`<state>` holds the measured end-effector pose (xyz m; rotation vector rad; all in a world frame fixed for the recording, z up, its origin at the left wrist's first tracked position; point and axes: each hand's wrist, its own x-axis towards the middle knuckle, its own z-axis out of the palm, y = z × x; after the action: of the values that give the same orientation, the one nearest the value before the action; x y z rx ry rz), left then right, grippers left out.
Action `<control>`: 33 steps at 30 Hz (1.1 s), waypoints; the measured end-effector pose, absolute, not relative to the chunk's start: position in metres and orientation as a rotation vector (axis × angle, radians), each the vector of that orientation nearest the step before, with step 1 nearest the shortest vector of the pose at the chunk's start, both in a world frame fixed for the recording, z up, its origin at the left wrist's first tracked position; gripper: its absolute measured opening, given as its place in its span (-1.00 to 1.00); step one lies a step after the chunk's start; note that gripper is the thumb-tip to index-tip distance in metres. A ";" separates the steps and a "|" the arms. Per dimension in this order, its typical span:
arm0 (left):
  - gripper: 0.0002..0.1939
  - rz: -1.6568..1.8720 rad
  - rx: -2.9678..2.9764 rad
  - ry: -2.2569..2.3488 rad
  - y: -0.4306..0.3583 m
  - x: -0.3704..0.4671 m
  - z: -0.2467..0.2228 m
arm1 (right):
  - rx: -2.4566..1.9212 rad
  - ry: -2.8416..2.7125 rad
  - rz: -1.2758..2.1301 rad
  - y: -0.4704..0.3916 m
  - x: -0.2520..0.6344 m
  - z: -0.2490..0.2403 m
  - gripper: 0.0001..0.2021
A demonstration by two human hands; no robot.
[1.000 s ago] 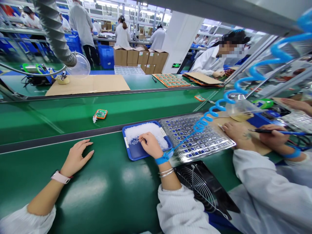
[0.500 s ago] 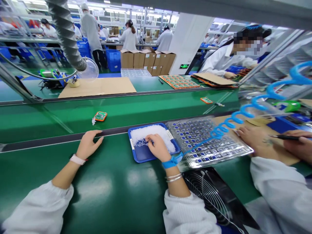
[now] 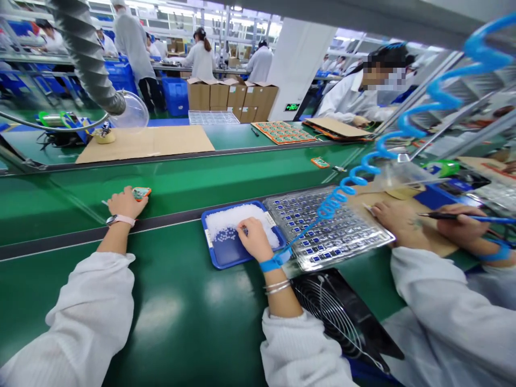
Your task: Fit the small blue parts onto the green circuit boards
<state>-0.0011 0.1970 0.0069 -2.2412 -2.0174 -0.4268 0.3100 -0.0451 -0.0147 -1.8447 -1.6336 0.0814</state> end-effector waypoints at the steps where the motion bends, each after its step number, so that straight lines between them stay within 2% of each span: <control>1: -0.39 -0.446 -2.236 -2.030 0.197 -0.004 0.008 | -1.841 -1.645 0.095 -0.045 0.310 -0.015 -0.91; 6: -0.31 -0.657 -2.343 -1.910 0.182 -0.008 0.018 | -1.841 -1.705 0.173 -0.048 0.306 -0.013 -0.90; 11: -0.32 -0.881 -2.858 -1.457 0.127 0.002 0.012 | -1.864 -1.767 0.207 -0.048 0.303 -0.013 -0.87; 15: -0.38 -0.769 -3.244 -1.070 0.073 -0.002 0.000 | -1.854 -1.850 0.228 -0.049 0.307 -0.012 -0.85; 19: -0.38 -0.574 -3.441 -0.934 0.033 -0.022 -0.004 | -1.785 -1.798 0.230 -0.049 0.296 0.001 -0.86; 22: -0.36 -0.564 -3.490 -0.909 0.012 -0.033 -0.002 | -1.629 -1.715 0.291 -0.052 0.256 0.015 -0.88; 24: -0.47 -0.672 -3.496 -0.988 0.003 -0.033 -0.001 | -1.472 -1.723 0.413 -0.056 0.219 0.018 -0.89; 27: -0.77 -0.963 -3.468 -1.162 -0.002 -0.023 -0.001 | -1.319 -1.766 0.626 -0.061 0.172 0.010 -0.87; 29: -0.82 -1.080 -3.454 -1.235 -0.002 -0.015 -0.001 | -1.302 -1.739 0.690 -0.062 0.155 0.000 -0.86; 33: -0.86 -1.078 -3.482 -1.295 -0.001 -0.010 -0.003 | -1.312 -1.715 0.702 -0.060 0.153 -0.012 -0.88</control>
<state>-0.0096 -0.0009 -0.0029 -3.4821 -1.2946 -1.0781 0.1530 -0.0598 -0.0118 -1.3117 -1.7152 0.7018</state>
